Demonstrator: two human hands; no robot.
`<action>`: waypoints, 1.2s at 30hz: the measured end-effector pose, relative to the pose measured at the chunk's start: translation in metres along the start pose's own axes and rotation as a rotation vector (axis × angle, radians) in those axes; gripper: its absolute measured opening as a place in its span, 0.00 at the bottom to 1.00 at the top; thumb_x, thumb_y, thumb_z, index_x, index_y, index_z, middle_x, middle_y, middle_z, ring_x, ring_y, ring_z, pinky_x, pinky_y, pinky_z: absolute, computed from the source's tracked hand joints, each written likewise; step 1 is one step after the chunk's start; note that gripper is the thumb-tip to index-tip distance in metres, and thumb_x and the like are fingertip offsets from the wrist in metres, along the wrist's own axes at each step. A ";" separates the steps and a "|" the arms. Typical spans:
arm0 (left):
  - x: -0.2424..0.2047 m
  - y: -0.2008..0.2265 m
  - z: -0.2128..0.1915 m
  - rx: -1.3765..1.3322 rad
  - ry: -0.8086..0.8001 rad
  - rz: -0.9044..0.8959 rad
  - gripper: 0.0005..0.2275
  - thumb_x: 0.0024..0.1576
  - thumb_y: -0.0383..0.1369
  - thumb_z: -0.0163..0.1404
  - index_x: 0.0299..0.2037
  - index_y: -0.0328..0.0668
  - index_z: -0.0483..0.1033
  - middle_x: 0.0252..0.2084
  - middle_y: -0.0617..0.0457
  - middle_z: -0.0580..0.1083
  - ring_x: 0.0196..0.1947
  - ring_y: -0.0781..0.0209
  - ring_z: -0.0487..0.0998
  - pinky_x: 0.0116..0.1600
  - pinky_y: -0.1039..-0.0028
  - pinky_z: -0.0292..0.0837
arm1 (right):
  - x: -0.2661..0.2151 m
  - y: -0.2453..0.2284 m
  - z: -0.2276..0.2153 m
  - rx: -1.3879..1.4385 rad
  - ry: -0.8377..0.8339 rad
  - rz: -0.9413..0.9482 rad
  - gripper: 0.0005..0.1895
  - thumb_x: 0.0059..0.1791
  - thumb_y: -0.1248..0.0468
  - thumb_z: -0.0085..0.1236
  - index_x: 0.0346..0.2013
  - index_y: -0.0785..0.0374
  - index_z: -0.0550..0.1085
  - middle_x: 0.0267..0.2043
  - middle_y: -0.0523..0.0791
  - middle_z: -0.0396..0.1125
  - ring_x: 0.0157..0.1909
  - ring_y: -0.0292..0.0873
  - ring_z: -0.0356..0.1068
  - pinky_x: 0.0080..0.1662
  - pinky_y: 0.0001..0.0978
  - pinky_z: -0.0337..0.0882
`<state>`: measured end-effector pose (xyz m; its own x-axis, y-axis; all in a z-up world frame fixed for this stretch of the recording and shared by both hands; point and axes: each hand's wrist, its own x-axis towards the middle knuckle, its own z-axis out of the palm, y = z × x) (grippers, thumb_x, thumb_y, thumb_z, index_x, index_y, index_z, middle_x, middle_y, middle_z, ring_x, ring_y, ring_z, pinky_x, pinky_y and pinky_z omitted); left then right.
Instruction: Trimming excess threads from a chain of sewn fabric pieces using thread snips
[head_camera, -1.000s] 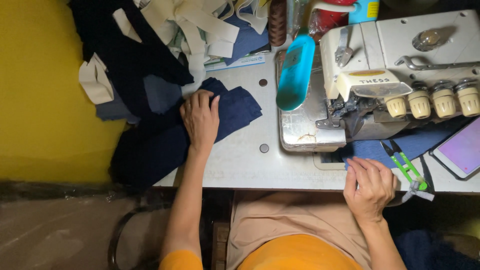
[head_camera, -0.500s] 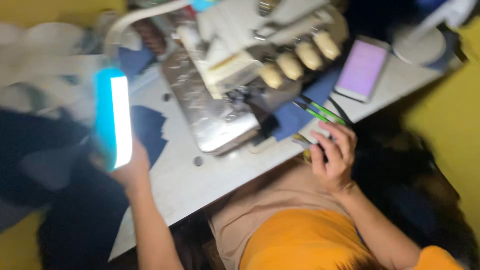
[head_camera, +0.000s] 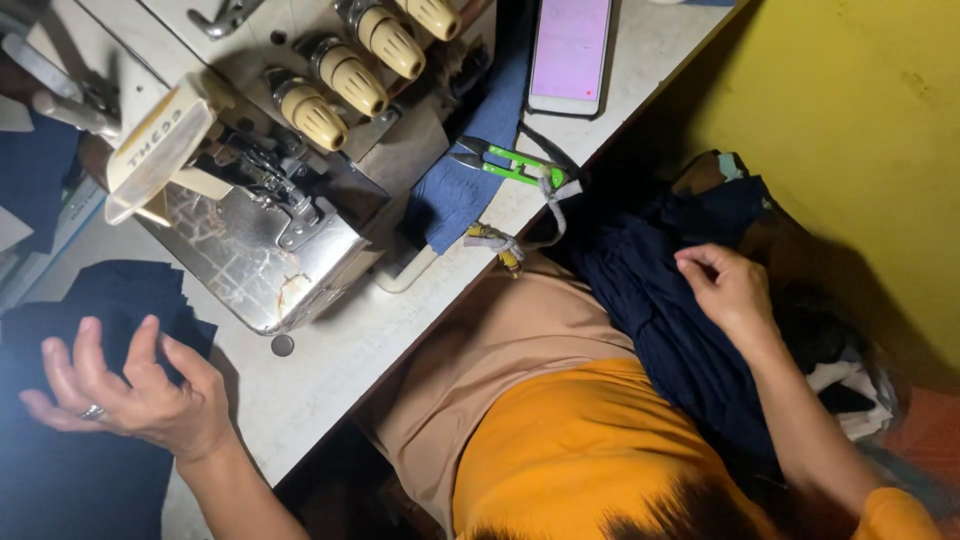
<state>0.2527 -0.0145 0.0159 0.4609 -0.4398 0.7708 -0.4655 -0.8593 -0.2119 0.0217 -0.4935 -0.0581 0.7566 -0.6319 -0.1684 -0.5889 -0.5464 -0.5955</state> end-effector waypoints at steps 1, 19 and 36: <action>0.001 0.001 0.001 -0.008 0.020 -0.009 0.07 0.59 0.23 0.45 0.32 0.32 0.78 0.48 0.34 0.72 0.55 0.34 0.64 0.59 0.50 0.38 | 0.001 0.005 0.003 -0.063 0.007 -0.026 0.07 0.42 0.60 0.51 0.33 0.54 0.73 0.33 0.40 0.67 0.29 0.39 0.64 0.35 0.28 0.61; 0.016 0.047 -0.034 -0.173 0.071 -0.153 0.04 0.50 0.14 0.41 0.28 0.22 0.70 0.44 0.33 0.65 0.44 0.38 0.66 0.48 0.57 0.65 | 0.060 0.026 0.041 -0.083 -0.045 0.003 0.12 0.39 0.52 0.53 0.27 0.57 0.73 0.29 0.41 0.68 0.32 0.41 0.65 0.37 0.30 0.62; 0.004 0.051 -0.031 -0.216 0.127 -0.161 0.07 0.48 0.11 0.43 0.29 0.27 0.72 0.41 0.37 0.69 0.36 0.45 0.71 0.39 0.63 0.69 | 0.027 -0.012 -0.032 0.124 -0.094 -0.074 0.05 0.44 0.63 0.50 0.30 0.63 0.69 0.31 0.43 0.67 0.34 0.34 0.65 0.40 0.23 0.61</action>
<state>0.2075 -0.0521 0.0271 0.4500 -0.2544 0.8560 -0.5507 -0.8336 0.0417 0.0399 -0.5213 -0.0303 0.8229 -0.5356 -0.1898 -0.4958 -0.5138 -0.7002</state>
